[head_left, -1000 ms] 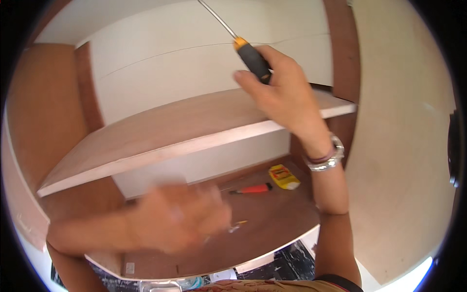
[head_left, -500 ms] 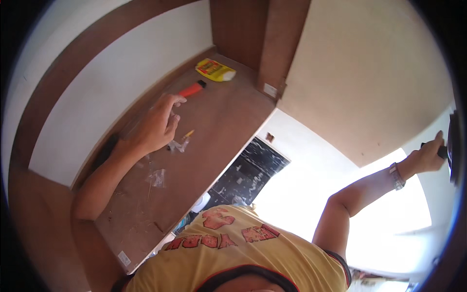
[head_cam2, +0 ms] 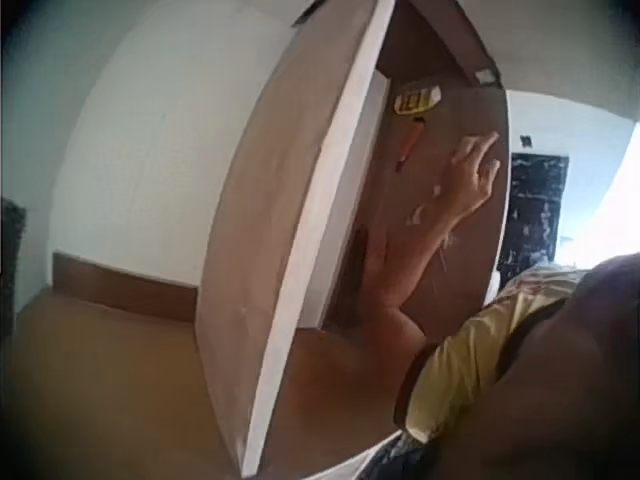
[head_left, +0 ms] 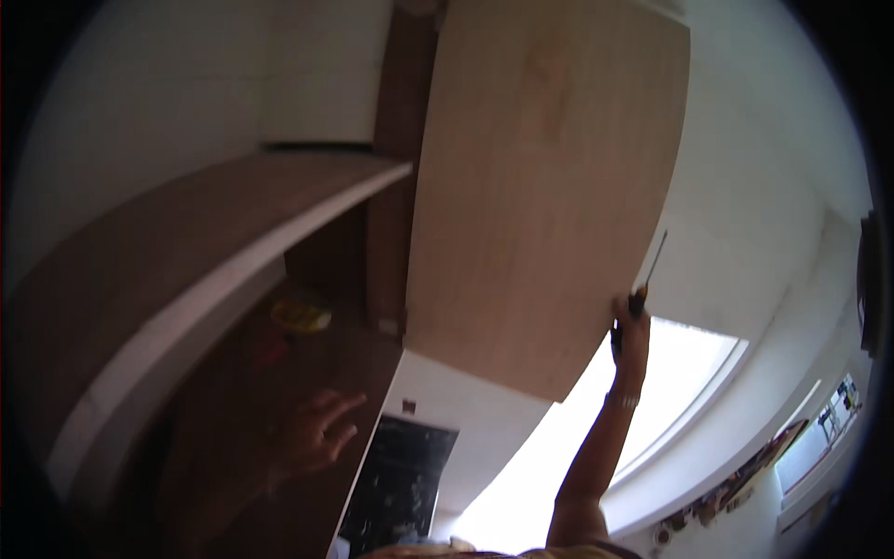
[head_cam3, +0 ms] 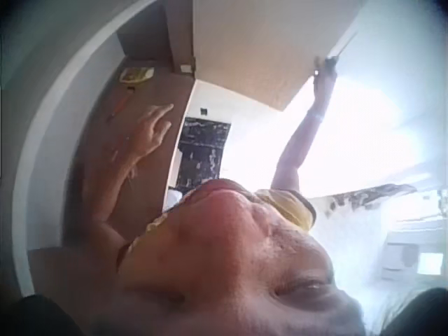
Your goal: The person uses a screwdriver to fasten a magnetic catch to the underside of a cabinet shelf. They then turn to work on the side of the cabinet, using the screwdriver to install or adjust hardware on the door and frame.
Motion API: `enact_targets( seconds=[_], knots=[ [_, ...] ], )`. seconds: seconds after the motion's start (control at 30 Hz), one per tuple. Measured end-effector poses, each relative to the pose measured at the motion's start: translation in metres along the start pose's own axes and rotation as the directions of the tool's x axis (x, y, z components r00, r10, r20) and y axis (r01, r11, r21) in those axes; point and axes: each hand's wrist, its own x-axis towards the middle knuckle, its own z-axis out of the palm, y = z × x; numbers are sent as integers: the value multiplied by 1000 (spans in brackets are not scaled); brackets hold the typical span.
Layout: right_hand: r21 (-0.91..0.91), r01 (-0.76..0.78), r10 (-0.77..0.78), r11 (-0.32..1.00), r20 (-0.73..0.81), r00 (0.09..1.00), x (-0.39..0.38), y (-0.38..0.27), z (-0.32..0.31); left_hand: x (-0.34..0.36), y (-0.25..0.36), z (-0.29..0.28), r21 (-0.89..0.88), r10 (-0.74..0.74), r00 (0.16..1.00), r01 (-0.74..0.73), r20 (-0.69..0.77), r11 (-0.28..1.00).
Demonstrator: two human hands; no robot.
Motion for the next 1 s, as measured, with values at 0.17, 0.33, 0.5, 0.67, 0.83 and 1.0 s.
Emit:
enact_targets(
  seconds=[0.17,0.33,0.5,0.67,0.83,1.0],
  knots=[
    [-200,212,-193,956,112,975,-133,-61,42,12,41,38,-374,115,993,-94,35,923],
    [-81,465,-412,882,346,843,-194,-61,120,15,43,68,-417,202,967,-120,158,901],
    [-64,543,-455,838,468,758,-193,-39,191,19,14,73,-496,153,979,-66,137,866],
    [-46,579,-478,814,514,712,-144,-15,243,45,-31,103,-511,64,998,-66,-21,857],
    [-24,586,-470,810,572,673,-124,-1,255,51,-67,148,-528,-58,996,88,72,844],
    [-10,598,-498,802,542,677,-126,-1,245,47,-64,181,-746,-216,976,150,9,649]
  ],
)
